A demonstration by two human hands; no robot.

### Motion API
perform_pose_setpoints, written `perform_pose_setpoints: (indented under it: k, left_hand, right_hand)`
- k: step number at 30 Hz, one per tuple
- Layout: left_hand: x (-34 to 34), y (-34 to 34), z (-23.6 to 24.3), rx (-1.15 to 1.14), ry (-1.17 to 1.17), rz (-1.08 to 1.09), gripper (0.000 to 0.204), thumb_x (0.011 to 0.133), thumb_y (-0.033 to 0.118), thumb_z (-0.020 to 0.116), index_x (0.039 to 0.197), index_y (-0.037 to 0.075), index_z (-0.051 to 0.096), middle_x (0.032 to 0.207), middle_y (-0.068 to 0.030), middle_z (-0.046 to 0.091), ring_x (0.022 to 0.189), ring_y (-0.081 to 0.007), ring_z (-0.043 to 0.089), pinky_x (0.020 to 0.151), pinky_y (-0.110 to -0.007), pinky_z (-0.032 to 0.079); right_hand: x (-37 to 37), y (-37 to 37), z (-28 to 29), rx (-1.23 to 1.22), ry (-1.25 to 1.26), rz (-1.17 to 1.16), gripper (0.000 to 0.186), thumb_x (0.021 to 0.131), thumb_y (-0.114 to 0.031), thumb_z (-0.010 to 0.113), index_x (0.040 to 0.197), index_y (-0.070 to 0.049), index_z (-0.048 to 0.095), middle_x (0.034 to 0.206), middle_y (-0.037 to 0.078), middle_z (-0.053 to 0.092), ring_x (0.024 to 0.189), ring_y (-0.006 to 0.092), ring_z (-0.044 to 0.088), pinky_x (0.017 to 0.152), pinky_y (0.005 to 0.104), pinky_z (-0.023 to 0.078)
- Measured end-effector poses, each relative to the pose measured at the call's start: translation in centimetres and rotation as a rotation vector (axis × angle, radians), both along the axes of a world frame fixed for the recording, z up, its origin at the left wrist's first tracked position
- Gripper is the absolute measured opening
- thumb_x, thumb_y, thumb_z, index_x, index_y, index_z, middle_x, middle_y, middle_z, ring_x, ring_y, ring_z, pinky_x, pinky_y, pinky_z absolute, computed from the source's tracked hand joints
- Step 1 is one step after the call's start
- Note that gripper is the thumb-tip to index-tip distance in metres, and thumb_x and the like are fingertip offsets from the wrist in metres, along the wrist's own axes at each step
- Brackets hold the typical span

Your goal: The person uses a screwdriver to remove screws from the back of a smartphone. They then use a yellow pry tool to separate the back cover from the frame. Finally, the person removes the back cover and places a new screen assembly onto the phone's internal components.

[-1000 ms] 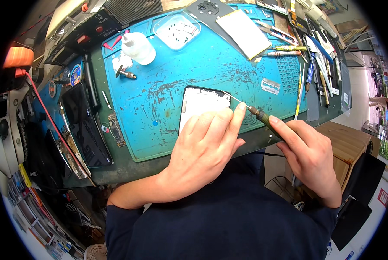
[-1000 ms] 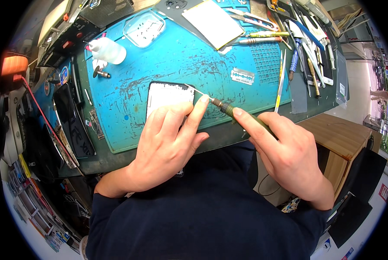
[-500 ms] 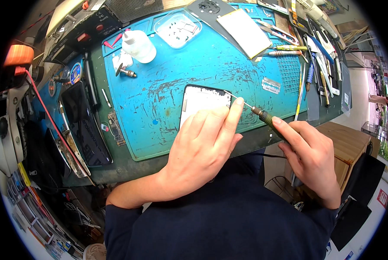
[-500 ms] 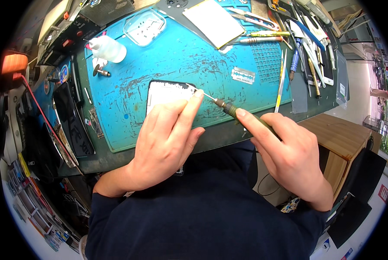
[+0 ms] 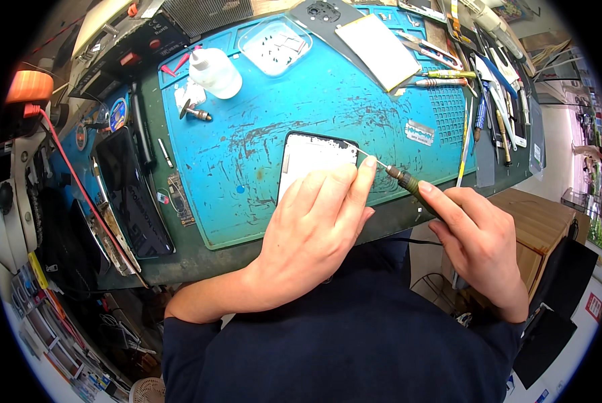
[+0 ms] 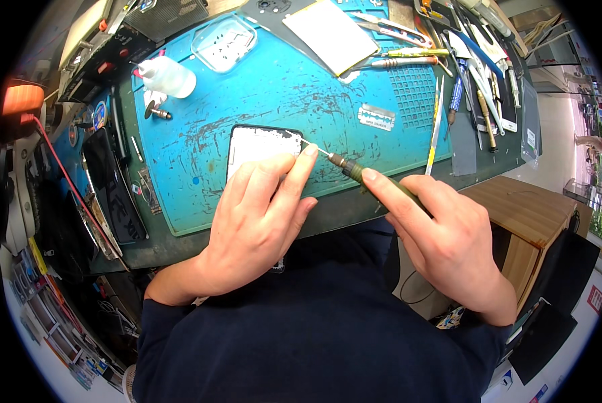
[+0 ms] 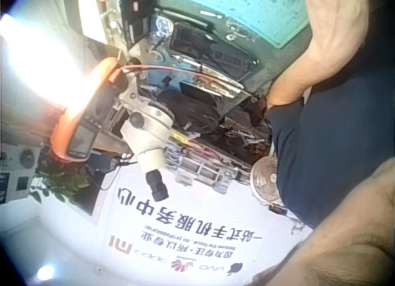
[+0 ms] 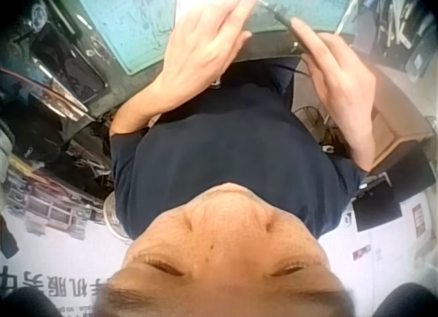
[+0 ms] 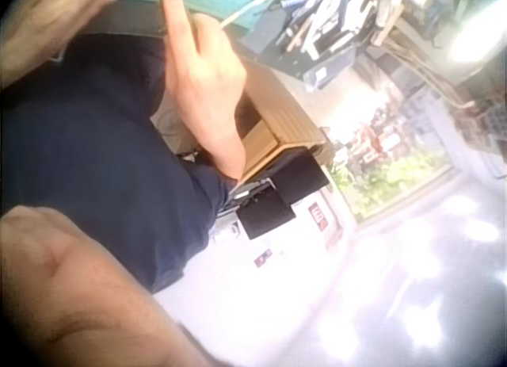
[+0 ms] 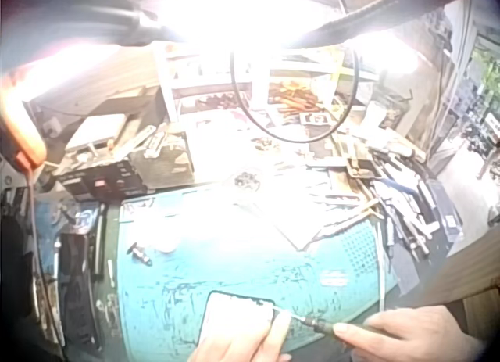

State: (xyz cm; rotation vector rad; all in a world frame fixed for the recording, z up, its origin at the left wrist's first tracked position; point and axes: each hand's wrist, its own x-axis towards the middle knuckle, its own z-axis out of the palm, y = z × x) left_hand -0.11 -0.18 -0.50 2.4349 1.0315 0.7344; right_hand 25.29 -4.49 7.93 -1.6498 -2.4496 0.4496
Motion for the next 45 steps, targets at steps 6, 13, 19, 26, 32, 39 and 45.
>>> perform_pose_setpoints:
  k: [6, 13, 19, 26, 32, 39, 45]
  left_hand:
    - [0.1, 0.0, -0.1, 0.006, 0.011, -0.002, 0.07, 0.084, 0.007, 0.085, 0.149, -0.003, 0.062, 0.126, -0.0125, 0.059, 0.099, -0.0283, 0.06, 0.091, -0.041, 0.052]
    - [0.1, 0.0, 0.0, 0.013, 0.037, 0.001, 0.071, 0.084, 0.009, 0.085, 0.15, -0.002, 0.062, 0.127, -0.012, 0.058, 0.101, -0.0284, 0.059, 0.092, -0.041, 0.052]
    - [0.1, 0.0, 0.1, 0.016, 0.046, 0.001, 0.071, 0.084, 0.01, 0.085, 0.15, -0.002, 0.062, 0.127, -0.0122, 0.058, 0.101, -0.0285, 0.059, 0.092, -0.041, 0.052]
    - [0.0, 0.1, 0.0, -0.018, 0.007, 0.004, 0.07, 0.084, 0.007, 0.085, 0.149, -0.006, 0.061, 0.125, -0.0138, 0.057, 0.101, -0.0295, 0.059, 0.092, -0.041, 0.052]
    - [-0.4, 0.2, 0.0, 0.014, 0.033, 0.037, 0.063, 0.09, 0.018, 0.08, 0.145, -0.009, 0.063, 0.123, -0.0136, 0.061, 0.104, -0.026, 0.061, 0.092, -0.038, 0.053]
    - [-1.4, 0.5, 0.6, 0.048, 0.108, 0.075, 0.064, 0.089, 0.019, 0.082, 0.147, 0.0, 0.064, 0.117, -0.0083, 0.06, 0.099, -0.0246, 0.058, 0.084, -0.039, 0.046]
    - [-1.8, 0.5, 0.6, -0.036, 0.069, 0.082, 0.066, 0.086, 0.013, 0.085, 0.149, 0.002, 0.065, 0.117, -0.0091, 0.058, 0.099, -0.0279, 0.057, 0.088, -0.041, 0.046]
  right_hand:
    - [0.0, 0.0, 0.0, -0.005, 0.004, -0.001, 0.068, 0.08, 0.001, 0.083, 0.146, -0.013, 0.071, 0.104, 0.009, 0.069, 0.084, 0.0277, 0.071, 0.07, 0.039, 0.058]
    - [0.1, 0.0, 0.0, -0.002, 0.006, -0.002, 0.068, 0.081, 0.001, 0.082, 0.146, -0.012, 0.071, 0.104, 0.009, 0.069, 0.084, 0.0277, 0.071, 0.071, 0.0388, 0.058]
    - [-0.1, 0.0, 0.1, 0.0, -0.007, -0.005, 0.066, 0.082, 0.001, 0.081, 0.146, -0.013, 0.071, 0.103, 0.009, 0.068, 0.083, 0.0272, 0.071, 0.071, 0.0387, 0.057]
    - [-0.5, 0.5, 0.3, -0.014, -0.021, 0.008, 0.065, 0.081, 0.005, 0.08, 0.144, -0.009, 0.071, 0.105, 0.013, 0.07, 0.084, 0.0323, 0.07, 0.072, 0.0422, 0.057]
    - [-0.9, 0.9, 0.2, -0.011, -0.027, 0.02, 0.064, 0.081, 0.005, 0.08, 0.143, -0.009, 0.071, 0.105, 0.013, 0.07, 0.083, 0.0319, 0.07, 0.071, 0.042, 0.057]
    - [-1.2, 1.6, 0.0, -0.005, -0.05, 0.047, 0.064, 0.081, 0.006, 0.08, 0.143, -0.01, 0.072, 0.105, 0.013, 0.07, 0.083, 0.0314, 0.07, 0.071, 0.0417, 0.057]
    - [-1.3, 1.9, -0.8, 0.06, -0.031, 0.037, 0.06, 0.087, 0.005, 0.073, 0.143, -0.016, 0.075, 0.099, 0.009, 0.066, 0.078, 0.0259, 0.067, 0.067, 0.0383, 0.056]
